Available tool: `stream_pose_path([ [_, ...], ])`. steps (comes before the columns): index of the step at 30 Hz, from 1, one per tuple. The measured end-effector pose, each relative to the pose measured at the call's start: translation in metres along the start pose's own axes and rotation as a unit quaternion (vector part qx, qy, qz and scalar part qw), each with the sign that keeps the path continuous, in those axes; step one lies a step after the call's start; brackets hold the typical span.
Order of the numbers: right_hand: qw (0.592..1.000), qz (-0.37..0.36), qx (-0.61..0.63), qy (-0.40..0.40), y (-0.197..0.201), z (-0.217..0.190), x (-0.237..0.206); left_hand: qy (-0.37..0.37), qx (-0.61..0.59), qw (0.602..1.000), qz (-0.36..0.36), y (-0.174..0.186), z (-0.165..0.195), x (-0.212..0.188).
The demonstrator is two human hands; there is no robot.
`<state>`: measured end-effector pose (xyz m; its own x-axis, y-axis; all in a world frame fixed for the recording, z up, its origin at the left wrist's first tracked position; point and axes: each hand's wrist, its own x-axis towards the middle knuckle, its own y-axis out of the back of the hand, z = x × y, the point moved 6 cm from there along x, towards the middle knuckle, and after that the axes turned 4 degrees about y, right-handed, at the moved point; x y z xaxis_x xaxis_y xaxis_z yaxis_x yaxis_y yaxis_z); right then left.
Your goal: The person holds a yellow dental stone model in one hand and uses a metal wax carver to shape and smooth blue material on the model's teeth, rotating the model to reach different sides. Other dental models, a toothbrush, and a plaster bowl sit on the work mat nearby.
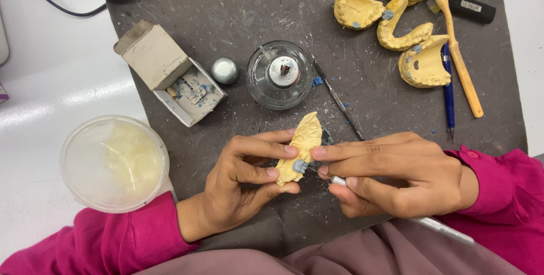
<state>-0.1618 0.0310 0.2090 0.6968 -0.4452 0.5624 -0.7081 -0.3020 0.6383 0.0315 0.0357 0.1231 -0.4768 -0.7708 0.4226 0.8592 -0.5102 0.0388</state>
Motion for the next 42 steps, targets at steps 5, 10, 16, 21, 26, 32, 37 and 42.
stream_pose_path([
  [5,1.000,-0.001,0.009,0.009,0.003,-0.001,0.001,0.009,-0.027,1.000,-0.013,0.000,-0.001,-0.001],
  [10,0.998,0.045,-0.012,0.048,-0.001,-0.003,0.004,0.035,-0.071,0.997,-0.009,0.000,-0.004,-0.004],
  [16,0.998,0.029,-0.016,0.059,-0.002,-0.004,0.007,0.057,-0.084,0.995,-0.012,0.000,-0.005,-0.007],
  [21,0.998,0.018,-0.011,0.061,-0.001,-0.005,0.010,0.053,-0.083,0.995,-0.010,0.001,-0.002,-0.005],
  [26,0.997,0.015,-0.005,0.076,-0.002,-0.006,0.005,0.044,-0.068,0.997,-0.008,0.000,-0.002,-0.003],
  [32,0.998,0.024,-0.002,0.063,-0.005,-0.007,-0.003,0.052,-0.087,0.995,-0.014,-0.002,-0.003,-0.003],
  [37,0.999,0.015,0.034,-0.027,-0.006,-0.005,-0.005,0.034,-0.070,0.997,-0.013,-0.001,-0.001,-0.004],
  [42,0.996,0.014,-0.009,0.084,-0.003,-0.008,0.002,0.020,-0.047,0.999,-0.017,0.000,0.000,-0.002],
])
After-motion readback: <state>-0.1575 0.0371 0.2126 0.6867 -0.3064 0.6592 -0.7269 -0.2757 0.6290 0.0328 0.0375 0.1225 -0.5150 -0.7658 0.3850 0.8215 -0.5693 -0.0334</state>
